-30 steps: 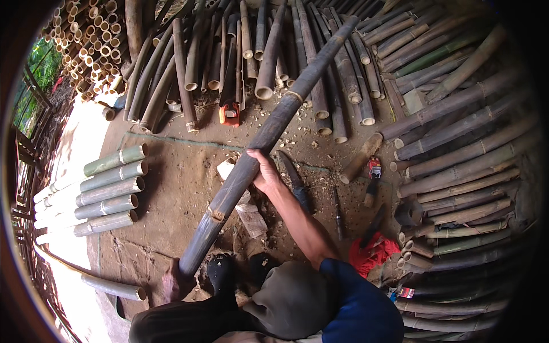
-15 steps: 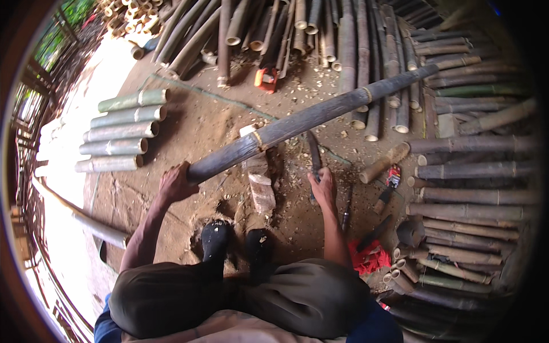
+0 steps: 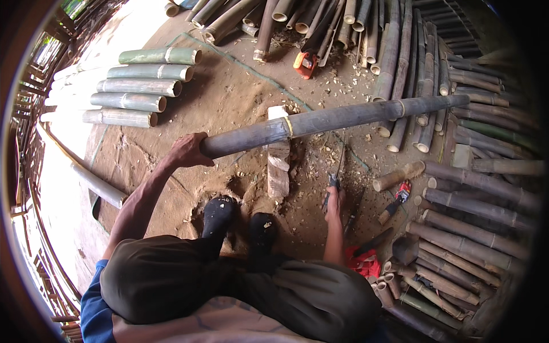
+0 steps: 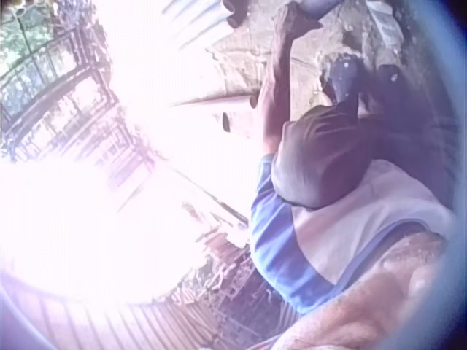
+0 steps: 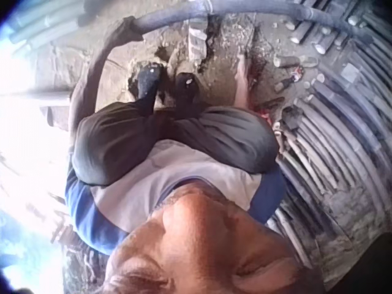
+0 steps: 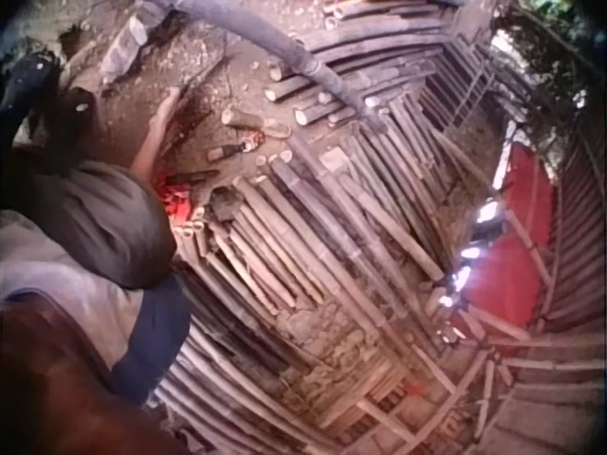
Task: The person uses a curved blade to shave and shape a bamboo pole by hand. They hold the pole while making repeated downward strokes with the tool to taper one end.
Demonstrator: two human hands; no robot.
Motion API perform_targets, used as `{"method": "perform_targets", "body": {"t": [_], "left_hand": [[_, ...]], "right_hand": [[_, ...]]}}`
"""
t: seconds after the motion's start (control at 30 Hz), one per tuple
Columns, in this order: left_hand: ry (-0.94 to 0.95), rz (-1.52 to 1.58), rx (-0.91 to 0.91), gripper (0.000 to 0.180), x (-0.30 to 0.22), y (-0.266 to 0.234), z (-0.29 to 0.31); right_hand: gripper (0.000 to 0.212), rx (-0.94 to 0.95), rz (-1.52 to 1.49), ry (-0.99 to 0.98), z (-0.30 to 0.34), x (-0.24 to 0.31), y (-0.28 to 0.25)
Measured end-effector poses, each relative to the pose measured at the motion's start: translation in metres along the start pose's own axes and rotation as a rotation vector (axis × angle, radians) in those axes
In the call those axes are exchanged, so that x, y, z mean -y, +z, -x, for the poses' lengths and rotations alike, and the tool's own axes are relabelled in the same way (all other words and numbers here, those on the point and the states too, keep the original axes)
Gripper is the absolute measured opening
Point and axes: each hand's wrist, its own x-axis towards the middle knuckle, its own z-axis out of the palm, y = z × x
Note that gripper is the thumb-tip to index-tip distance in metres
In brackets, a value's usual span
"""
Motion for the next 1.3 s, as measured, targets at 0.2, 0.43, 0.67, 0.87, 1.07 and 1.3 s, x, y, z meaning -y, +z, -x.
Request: {"method": "perform_targets", "body": {"t": [0.2,0.43,0.67,0.87,1.07,1.3], "left_hand": [[0.351,-0.357,-0.778,0.085,0.0,0.074,0.027],[0.063,-0.163,-0.184,0.07,-0.017,0.046,0.047],[0.073,-0.041,-0.033,0.053,0.014,0.093,0.044],[0.112,-0.048,-0.204,0.047,-0.01,0.119,0.039],[0.115,-0.026,-0.197,0.046,-0.024,0.121,0.04],[0.153,-0.017,-0.248,0.044,-0.018,0.119,0.05]], "right_hand": [[0.029,0.06,-0.606,0.079,0.059,-0.012,-0.011],[0.031,-0.14,-0.324,-0.029,0.068,-0.031,-0.003],[0.024,-0.16,-0.479,-0.179,0.094,-0.017,0.005],[0.04,-0.081,0.509,-0.749,0.135,0.019,0.028],[0.054,-0.182,0.806,-0.852,0.121,0.023,0.039],[0.049,-0.135,0.734,-0.768,0.129,0.041,0.03]]}}
